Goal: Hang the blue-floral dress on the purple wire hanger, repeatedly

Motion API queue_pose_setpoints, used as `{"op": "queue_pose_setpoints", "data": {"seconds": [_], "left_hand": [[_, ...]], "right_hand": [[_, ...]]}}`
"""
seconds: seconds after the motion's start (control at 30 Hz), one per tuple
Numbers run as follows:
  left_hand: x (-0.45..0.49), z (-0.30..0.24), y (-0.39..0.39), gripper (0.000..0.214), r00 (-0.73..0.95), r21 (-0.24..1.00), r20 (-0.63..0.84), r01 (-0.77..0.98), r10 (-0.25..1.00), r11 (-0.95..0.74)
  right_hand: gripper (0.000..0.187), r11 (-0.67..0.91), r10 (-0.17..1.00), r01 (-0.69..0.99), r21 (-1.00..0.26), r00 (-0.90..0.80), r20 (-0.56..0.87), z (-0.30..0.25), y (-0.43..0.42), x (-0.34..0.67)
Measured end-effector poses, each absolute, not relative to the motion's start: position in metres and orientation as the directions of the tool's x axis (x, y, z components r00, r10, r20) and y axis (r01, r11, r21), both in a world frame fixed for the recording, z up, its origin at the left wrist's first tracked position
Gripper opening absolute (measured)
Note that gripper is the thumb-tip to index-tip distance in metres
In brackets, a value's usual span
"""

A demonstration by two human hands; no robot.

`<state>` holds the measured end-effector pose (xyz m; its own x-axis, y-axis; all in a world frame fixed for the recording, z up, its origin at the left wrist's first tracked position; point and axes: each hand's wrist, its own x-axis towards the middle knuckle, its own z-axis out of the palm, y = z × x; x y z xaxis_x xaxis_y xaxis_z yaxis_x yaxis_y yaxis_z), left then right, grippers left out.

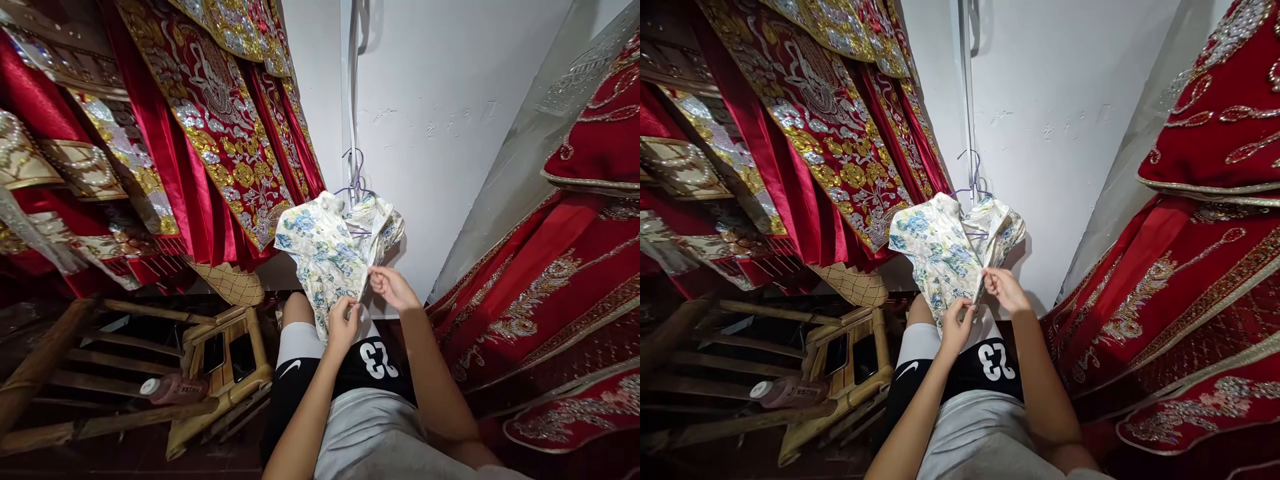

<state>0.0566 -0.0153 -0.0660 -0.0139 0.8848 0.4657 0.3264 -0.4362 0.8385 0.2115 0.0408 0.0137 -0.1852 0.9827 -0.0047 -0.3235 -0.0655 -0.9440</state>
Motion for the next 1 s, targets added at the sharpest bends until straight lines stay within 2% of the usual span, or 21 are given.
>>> {"op": "queue_pose_setpoints", "data": {"seconds": [0.17, 0.3, 0.43, 0.53, 0.63, 0.7, 0.77, 0.93, 1.0], "left_hand": [[0.056, -0.070, -0.027, 0.014, 0.092, 0.733, 0.498, 0.487, 0.862, -0.475], [0.047, -0.080, -0.032, 0.026, 0.142, 0.679, 0.499, 0.549, 0.855, -0.488], [0.032, -0.079, -0.027, 0.028, 0.246, 0.651, 0.415, 0.593, 0.876, -0.475], [0.025, -0.050, -0.013, 0.028, 0.368, 0.653, 0.344, 0.567, 0.864, -0.502], [0.023, 0.008, 0.015, 0.026, 0.343, 0.637, 0.493, 0.484, 0.800, -0.600], [0.024, 0.055, 0.039, 0.030, 0.246, 0.564, 0.665, 0.455, 0.705, -0.690], [0.026, 0.098, 0.064, 0.034, 0.193, 0.494, 0.760, 0.450, 0.621, -0.744], [0.037, 0.146, 0.096, 0.012, 0.312, 0.248, 0.816, 0.572, 0.486, -0.782], [0.038, 0.151, 0.097, 0.013, 0.254, 0.237, 0.843, 0.614, 0.473, -0.753]], "right_hand": [[0.019, 0.004, 0.990, -0.401, -0.916, -0.130, 0.061, 0.081, 0.096, 0.217], [0.010, 0.060, 0.991, -0.452, -0.890, -0.083, 0.109, 0.123, 0.120, 0.214], [0.011, 0.182, 0.979, -0.468, -0.865, 0.002, 0.205, 0.132, 0.115, 0.208], [0.014, 0.282, 0.957, -0.404, -0.870, 0.050, 0.286, 0.126, 0.102, 0.198], [0.016, 0.309, 0.949, -0.309, -0.899, 0.032, 0.315, 0.119, 0.089, 0.188], [0.016, 0.335, 0.938, -0.251, -0.908, -0.003, 0.347, 0.118, 0.083, 0.185], [0.016, 0.376, 0.921, -0.203, -0.904, -0.026, 0.389, 0.121, 0.081, 0.186], [0.017, 0.497, 0.867, -0.099, -0.862, 0.020, 0.497, 0.123, 0.097, 0.184], [0.018, 0.492, 0.870, -0.023, -0.870, 0.040, 0.491, 0.111, 0.105, 0.177]]}}
